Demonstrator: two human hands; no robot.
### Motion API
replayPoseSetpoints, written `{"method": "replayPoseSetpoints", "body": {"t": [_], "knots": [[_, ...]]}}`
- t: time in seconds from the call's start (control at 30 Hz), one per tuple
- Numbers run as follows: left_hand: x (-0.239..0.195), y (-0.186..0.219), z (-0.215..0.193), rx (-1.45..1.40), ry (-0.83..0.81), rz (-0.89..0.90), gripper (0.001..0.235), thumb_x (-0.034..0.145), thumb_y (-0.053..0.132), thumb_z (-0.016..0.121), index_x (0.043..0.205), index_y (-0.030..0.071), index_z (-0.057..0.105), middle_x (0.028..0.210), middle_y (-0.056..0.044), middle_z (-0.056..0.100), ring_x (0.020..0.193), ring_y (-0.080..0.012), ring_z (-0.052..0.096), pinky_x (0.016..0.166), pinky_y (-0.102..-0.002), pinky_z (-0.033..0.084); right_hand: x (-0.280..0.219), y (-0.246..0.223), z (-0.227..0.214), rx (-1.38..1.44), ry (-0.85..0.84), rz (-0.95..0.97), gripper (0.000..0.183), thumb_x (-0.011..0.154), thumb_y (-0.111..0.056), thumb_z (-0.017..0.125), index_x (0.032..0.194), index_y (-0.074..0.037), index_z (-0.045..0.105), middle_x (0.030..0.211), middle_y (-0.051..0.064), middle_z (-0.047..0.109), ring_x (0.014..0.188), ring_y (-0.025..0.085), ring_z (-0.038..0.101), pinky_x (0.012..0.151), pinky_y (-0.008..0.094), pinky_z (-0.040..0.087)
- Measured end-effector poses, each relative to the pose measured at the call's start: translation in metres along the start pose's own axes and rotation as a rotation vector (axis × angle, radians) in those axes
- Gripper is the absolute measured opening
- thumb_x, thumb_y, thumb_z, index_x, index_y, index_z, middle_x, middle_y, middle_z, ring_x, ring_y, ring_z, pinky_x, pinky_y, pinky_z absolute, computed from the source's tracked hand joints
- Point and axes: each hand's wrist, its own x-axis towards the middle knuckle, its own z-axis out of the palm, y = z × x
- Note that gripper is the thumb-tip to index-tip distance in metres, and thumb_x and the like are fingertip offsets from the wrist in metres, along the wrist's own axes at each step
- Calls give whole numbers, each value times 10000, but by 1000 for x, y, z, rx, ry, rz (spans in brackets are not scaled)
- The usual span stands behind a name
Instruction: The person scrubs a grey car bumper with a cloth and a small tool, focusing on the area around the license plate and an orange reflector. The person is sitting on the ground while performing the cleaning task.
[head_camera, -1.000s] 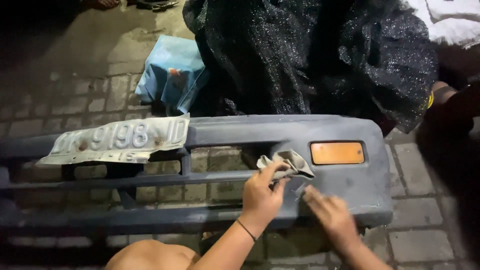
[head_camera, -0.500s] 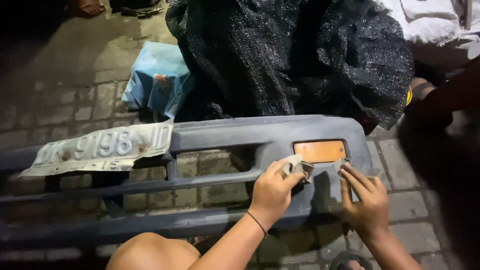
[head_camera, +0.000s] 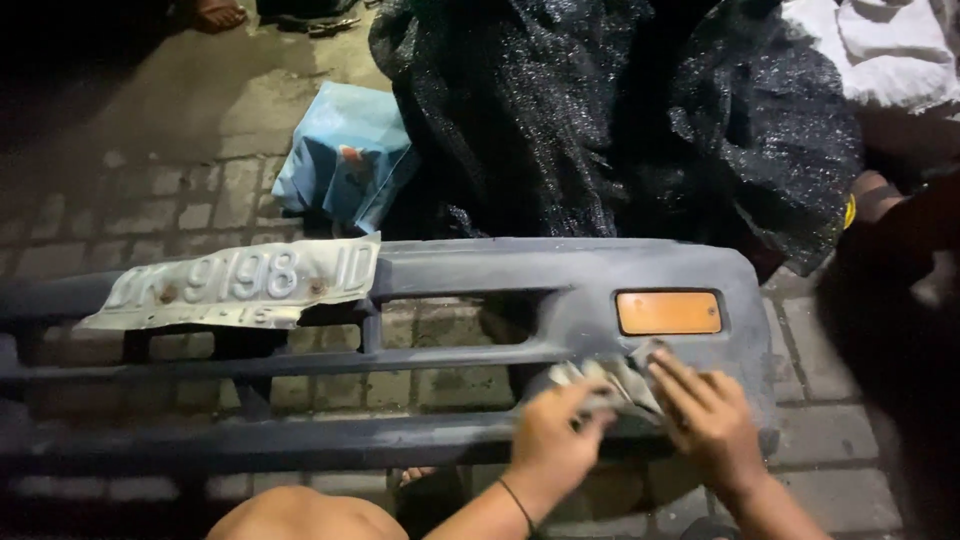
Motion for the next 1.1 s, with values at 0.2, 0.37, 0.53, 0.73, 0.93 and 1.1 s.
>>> {"method": "replayPoseSetpoints", "body": {"t": [0.2, 0.37, 0.53, 0.73, 0.93, 1.1], "knots": [[30, 4, -52, -226, 275, -368, 293, 786, 76, 834, 1042, 186, 745, 1040, 9, 796, 973, -156, 748, 873, -300, 585, -23, -45, 39, 59, -275, -323, 413, 1021, -133, 468, 1424, -87, 544, 1558, 73, 487, 895, 240, 549, 746, 368, 469], [17, 8, -45, -97, 212, -202, 270, 812, 137, 821, 1058, 206, 736, 1037, 14, 803, 909, -202, 761, 767, -319, 556, -24, -3, 51, -64, -85, -164, 389, 990, -69, 559, 1377, -85, 603, 1516, 88, 566, 832, 231, 544, 761, 375, 434], [15, 16, -41, -43, 147, -138, 245, 857, 161, 790, 1092, 206, 739, 1057, 7, 797, 920, -232, 763, 764, -354, 583, -51, -26, 68, 56, -272, -317, 433, 1065, -207, 388, 1458, -88, 522, 1551, 99, 478, 842, 240, 507, 716, 403, 440], [17, 18, -39, -75, 96, -84, 259, 862, 114, 803, 1095, 196, 727, 1000, 26, 786, 674, -179, 665, 627, -322, 525, -29, -16, 48, -102, -3, -87, 158, 970, -110, 616, 1082, -24, 689, 1430, 106, 645, 698, 255, 451, 711, 385, 425], [17, 12, -31, -58, 68, -95, 302, 847, 98, 771, 1115, 226, 720, 1034, 49, 778, 624, -175, 602, 639, -308, 520, -41, -11, 49, 197, -170, -166, 369, 1020, -121, 517, 1378, -70, 587, 1435, 98, 614, 1093, 243, 666, 874, 396, 474], [23, 12, -23, -73, 21, -125, 290, 870, 111, 773, 1139, 207, 726, 1030, 1, 779, 506, -152, 536, 590, -315, 517, -69, -33, 56, 129, -281, -131, 463, 1026, -136, 450, 1485, -109, 504, 1578, 78, 485, 1027, 261, 583, 874, 414, 476]]}}
